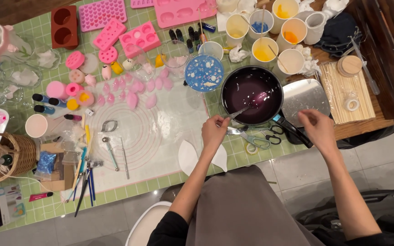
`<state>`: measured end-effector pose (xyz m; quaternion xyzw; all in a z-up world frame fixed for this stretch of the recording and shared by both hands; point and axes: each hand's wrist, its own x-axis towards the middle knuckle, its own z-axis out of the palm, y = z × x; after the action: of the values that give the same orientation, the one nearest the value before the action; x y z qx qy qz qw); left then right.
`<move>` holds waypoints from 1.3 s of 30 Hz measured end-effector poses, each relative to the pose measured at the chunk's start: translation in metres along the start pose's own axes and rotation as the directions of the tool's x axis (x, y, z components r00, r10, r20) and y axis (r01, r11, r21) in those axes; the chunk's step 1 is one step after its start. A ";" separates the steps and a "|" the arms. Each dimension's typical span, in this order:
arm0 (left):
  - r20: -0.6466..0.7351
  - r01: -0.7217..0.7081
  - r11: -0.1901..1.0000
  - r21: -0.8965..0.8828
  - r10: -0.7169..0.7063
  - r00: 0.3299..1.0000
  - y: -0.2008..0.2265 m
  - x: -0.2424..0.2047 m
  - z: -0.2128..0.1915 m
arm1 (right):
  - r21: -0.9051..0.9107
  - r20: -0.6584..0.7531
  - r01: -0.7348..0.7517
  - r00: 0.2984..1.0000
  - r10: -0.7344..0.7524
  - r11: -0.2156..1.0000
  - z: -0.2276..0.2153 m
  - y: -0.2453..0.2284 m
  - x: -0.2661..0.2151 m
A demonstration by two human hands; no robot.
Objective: The person is assembling and decorating a candle in a cocktail glass using colored wax and small decorative pieces.
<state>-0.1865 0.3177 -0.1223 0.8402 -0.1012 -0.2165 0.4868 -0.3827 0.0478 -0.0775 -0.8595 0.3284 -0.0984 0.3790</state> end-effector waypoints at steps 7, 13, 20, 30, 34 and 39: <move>0.035 0.032 0.999 -0.003 -0.032 0.999 0.008 -0.016 -0.022 | 0.863 0.173 -0.253 0.961 0.214 0.437 0.019 -0.057 -0.007; 0.025 0.091 0.950 -0.297 -0.087 0.996 -0.027 -0.045 -0.071 | 0.864 0.497 -0.504 0.856 0.140 0.016 0.057 -0.065 -0.042; -0.152 0.004 0.832 -0.554 -0.105 0.983 -0.123 -0.063 -0.142 | 0.883 0.282 -0.374 0.906 0.314 0.284 0.106 0.003 -0.078; -0.103 0.057 0.896 -0.441 -0.113 0.988 -0.122 -0.098 -0.180 | 0.953 0.292 -0.301 0.870 0.397 -0.041 0.133 -0.011 -0.095; -0.112 -0.185 0.956 -0.229 0.163 0.980 -0.041 -0.115 -0.158 | 0.914 0.404 -0.397 0.873 0.273 -0.085 0.132 -0.106 -0.122; -0.112 -0.540 0.829 -0.144 0.528 0.842 0.034 -0.121 -0.157 | 0.886 0.463 -0.459 0.883 0.078 -0.070 0.125 -0.195 -0.142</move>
<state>-0.2200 0.4680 0.0073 0.7405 -0.2966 -0.0512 0.6009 -0.3441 0.3088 -0.0132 -0.2554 0.2714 -0.1043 0.9221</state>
